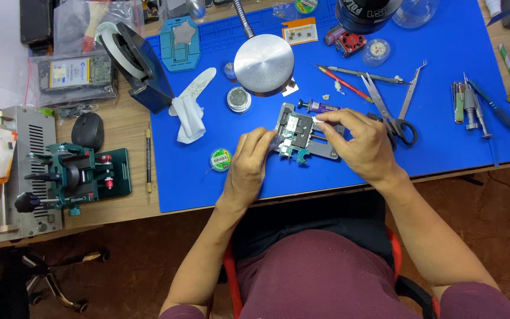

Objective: The person works at a cluttered workbench, handling a small electronic component and a metal jig. They use a soldering iron to apply heat to the component while holding it with tweezers. The person also uses a small brush and a tube of flux during the process.

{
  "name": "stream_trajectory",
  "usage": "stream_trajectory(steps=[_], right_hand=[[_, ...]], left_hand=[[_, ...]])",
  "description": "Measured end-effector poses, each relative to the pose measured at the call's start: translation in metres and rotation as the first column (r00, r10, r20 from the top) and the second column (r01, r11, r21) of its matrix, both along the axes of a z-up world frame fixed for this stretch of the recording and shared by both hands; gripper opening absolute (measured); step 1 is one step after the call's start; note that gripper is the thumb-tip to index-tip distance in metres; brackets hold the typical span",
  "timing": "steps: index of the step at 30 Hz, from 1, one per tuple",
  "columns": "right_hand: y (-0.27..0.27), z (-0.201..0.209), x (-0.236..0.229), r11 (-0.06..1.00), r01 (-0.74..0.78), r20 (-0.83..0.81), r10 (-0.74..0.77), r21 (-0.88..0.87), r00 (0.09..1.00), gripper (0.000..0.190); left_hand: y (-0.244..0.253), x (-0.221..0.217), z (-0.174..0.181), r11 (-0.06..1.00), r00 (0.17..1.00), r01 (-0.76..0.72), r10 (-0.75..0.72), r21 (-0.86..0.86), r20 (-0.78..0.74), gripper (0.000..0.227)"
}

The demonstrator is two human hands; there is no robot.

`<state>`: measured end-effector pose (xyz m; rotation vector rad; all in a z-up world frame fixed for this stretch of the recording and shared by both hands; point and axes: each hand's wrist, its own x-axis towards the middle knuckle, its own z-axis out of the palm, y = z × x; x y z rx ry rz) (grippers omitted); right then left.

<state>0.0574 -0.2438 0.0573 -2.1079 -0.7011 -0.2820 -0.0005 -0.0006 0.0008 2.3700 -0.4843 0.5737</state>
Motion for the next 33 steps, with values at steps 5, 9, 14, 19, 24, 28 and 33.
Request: stream_trajectory(steps=[5,9,14,19,24,28,33], right_hand=[[0.01,-0.004,0.0,0.998,-0.053,-0.004,0.053,-0.017,0.999,0.011],[0.029,-0.006,0.002,0.985,-0.132,0.053,0.139,-0.113,0.989,0.01],[0.033,-0.024,0.019,0.916,-0.088,0.269,0.205,-0.392,0.941,0.01],[0.033,-0.028,0.028,0.893,-0.055,0.345,0.229,-0.447,0.91,0.022],[0.033,-0.026,0.028,0.877,-0.105,0.339,0.289,-0.47,0.895,0.026],[0.032,-0.028,0.034,0.88,-0.106,0.319,0.277,-0.463,0.906,0.021],[0.032,-0.028,0.039,0.864,-0.122,0.318,0.306,-0.488,0.897,0.022]], left_hand=[[0.0,-0.002,0.004,0.999,0.999,-0.031,0.031,-0.019,-0.007,0.033],[0.001,-0.007,0.016,0.979,0.992,-0.113,0.103,-0.171,-0.069,0.03],[0.004,-0.01,0.005,0.944,0.981,-0.179,0.148,-0.279,-0.127,0.035],[0.004,-0.012,-0.001,0.907,0.972,-0.22,0.173,-0.358,-0.16,0.036],[0.008,-0.012,0.005,0.882,0.973,-0.219,0.163,-0.416,-0.165,0.034],[0.009,-0.01,-0.002,0.877,0.971,-0.23,0.175,-0.423,-0.164,0.036],[0.009,-0.012,0.0,0.832,0.975,-0.207,0.131,-0.515,-0.179,0.037]])
